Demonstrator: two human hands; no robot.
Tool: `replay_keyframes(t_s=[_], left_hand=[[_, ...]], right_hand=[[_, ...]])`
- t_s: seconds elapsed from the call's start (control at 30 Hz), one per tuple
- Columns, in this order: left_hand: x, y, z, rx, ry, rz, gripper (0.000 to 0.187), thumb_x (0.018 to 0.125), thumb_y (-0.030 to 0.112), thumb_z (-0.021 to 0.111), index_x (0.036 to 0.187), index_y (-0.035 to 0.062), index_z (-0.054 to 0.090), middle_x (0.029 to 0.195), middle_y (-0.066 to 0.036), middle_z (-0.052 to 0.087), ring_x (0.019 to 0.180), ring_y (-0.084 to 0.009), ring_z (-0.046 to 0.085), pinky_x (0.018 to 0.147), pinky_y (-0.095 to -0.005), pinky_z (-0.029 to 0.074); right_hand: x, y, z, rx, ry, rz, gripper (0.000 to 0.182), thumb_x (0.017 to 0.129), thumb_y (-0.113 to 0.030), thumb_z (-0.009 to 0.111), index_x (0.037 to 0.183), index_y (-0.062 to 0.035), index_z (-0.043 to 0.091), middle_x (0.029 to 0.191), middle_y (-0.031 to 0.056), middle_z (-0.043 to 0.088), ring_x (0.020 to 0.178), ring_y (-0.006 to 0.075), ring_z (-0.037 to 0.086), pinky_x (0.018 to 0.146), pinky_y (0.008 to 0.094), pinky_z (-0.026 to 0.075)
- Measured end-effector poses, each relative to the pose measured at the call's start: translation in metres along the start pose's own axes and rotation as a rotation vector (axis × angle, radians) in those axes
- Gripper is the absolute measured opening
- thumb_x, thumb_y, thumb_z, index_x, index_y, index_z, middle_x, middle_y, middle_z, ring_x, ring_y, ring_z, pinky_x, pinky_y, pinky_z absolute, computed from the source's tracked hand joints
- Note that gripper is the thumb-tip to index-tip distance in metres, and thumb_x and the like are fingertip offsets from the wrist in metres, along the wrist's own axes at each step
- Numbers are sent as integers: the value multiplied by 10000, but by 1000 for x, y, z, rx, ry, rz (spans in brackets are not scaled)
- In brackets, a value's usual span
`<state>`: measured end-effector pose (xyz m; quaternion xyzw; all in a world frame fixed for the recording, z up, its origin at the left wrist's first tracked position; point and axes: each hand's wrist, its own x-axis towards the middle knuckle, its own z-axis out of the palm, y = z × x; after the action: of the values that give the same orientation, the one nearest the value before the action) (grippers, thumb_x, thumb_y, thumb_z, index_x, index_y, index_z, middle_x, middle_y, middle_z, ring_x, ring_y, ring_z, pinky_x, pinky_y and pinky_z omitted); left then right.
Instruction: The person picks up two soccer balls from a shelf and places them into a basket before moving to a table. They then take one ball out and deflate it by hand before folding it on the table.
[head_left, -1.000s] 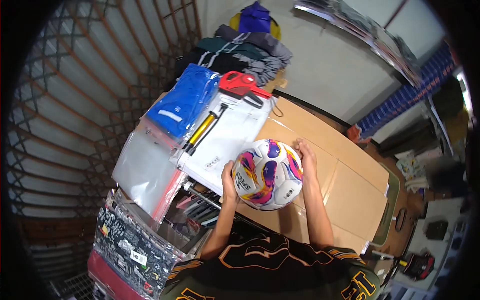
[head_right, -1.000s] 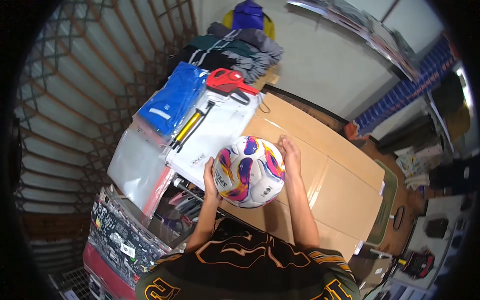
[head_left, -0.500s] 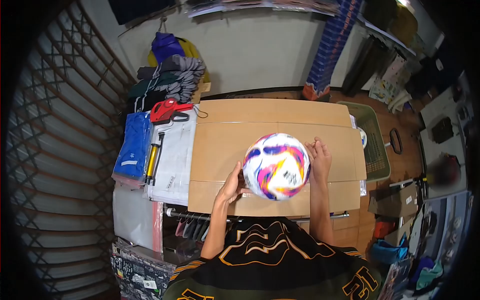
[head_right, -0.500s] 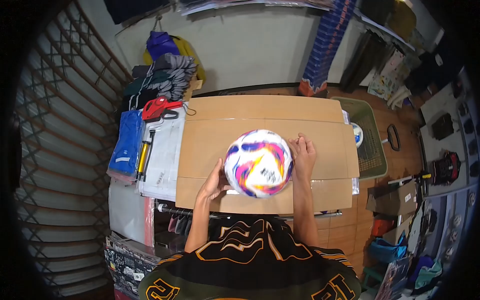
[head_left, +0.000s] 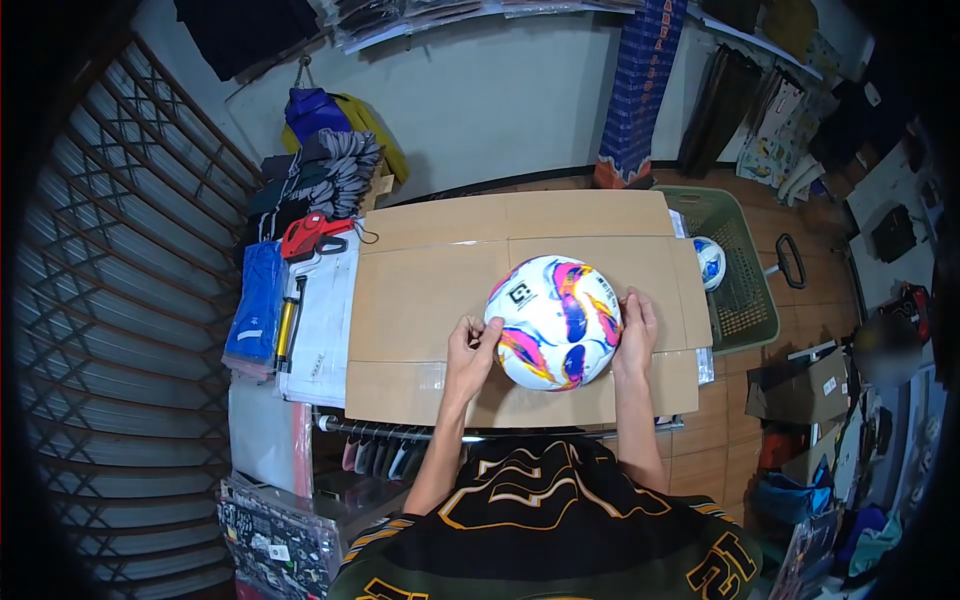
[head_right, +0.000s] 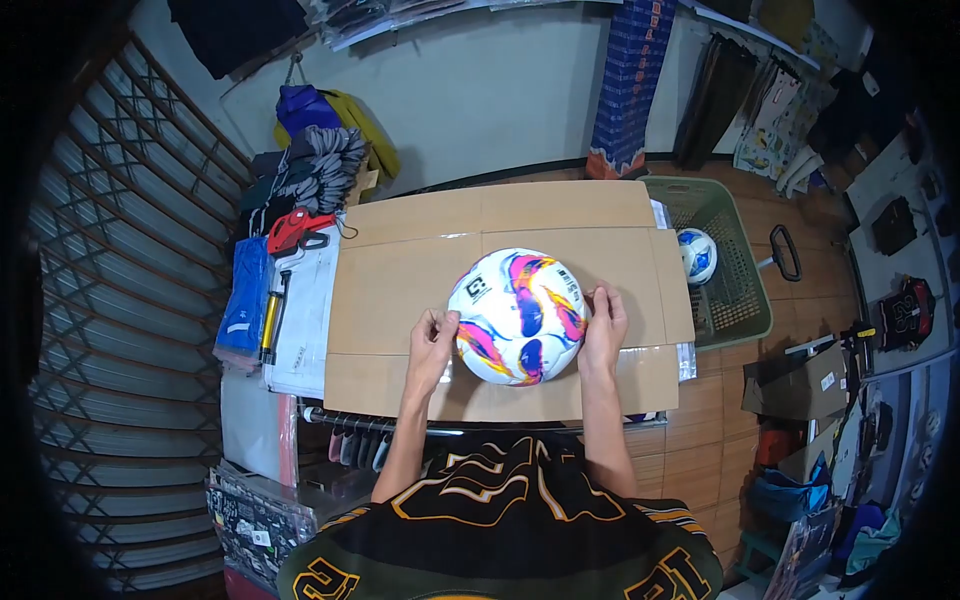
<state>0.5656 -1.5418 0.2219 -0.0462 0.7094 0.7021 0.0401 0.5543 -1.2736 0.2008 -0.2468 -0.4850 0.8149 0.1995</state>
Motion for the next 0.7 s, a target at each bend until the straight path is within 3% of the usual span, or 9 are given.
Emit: replay_keyframes(t_s=[0.13, 0.27, 0.43, 0.7], left_hand=[[-6, 10, 46, 17, 90, 162, 454, 876, 312, 851, 888, 56, 477, 820, 3, 482, 766, -99, 456, 720, -280, 446], [-10, 35, 85, 37, 135, 305, 492, 820, 296, 876, 879, 78, 438, 842, 18, 414, 827, -112, 402, 777, -279, 391], [-5, 21, 108, 61, 142, 425, 518, 781, 246, 897, 883, 52, 428, 891, -2, 359, 865, -125, 380, 802, -269, 375], [-8, 22, 120, 102, 160, 505, 526, 744, 247, 892, 874, 54, 420, 894, -8, 356, 855, -133, 382, 770, -276, 374]], right_hand=[[-4, -41, 5, 24, -15, -258, 224, 1070, -132, 568, 1206, 39, 619, 1017, 77, 666, 936, 133, 646, 848, 286, 543], [-7, -78, 11, -244, -200, -453, 158, 1040, -83, 602, 1132, 41, 640, 967, 66, 696, 922, 104, 649, 830, 250, 523], [3, -89, 17, -374, -303, -554, 131, 979, -50, 675, 1069, 43, 702, 883, 53, 720, 766, 67, 643, 658, 237, 522], [7, -97, 12, -492, -323, -613, 108, 961, -19, 686, 1047, 38, 715, 887, 69, 714, 743, 79, 639, 641, 241, 510]])
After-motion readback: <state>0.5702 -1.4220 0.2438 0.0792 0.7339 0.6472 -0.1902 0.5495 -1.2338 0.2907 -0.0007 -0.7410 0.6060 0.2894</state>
